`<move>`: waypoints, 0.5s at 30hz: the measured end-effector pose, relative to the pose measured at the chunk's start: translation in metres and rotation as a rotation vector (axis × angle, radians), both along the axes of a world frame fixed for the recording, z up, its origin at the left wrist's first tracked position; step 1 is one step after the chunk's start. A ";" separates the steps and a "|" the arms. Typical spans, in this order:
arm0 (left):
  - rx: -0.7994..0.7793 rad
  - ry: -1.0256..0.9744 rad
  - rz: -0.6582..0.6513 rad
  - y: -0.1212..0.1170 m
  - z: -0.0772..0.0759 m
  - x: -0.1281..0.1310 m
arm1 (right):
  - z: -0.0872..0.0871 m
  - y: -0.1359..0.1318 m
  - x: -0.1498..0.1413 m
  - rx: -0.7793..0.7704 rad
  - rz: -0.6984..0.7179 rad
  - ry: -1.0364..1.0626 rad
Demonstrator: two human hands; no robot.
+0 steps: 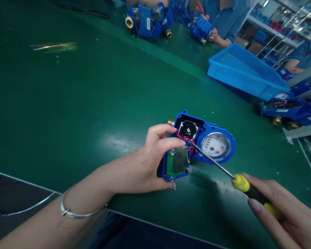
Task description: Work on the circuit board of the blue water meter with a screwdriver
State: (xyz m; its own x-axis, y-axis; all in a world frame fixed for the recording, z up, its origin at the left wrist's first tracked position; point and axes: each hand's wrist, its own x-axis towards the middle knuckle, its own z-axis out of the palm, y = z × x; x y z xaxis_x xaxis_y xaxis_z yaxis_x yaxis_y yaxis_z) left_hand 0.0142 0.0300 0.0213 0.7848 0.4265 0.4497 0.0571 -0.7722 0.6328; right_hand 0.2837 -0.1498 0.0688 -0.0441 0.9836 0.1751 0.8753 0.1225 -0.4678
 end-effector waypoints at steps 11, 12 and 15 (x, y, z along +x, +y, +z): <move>-0.203 -0.405 0.128 -0.002 -0.005 0.018 | -0.044 0.042 -0.083 -0.098 -0.122 1.008; -0.221 -0.399 0.125 -0.004 -0.002 0.019 | -0.044 0.045 -0.080 -0.068 -0.103 1.062; -0.227 -0.324 0.165 -0.006 0.008 0.021 | -0.039 0.058 -0.070 0.053 -0.022 1.200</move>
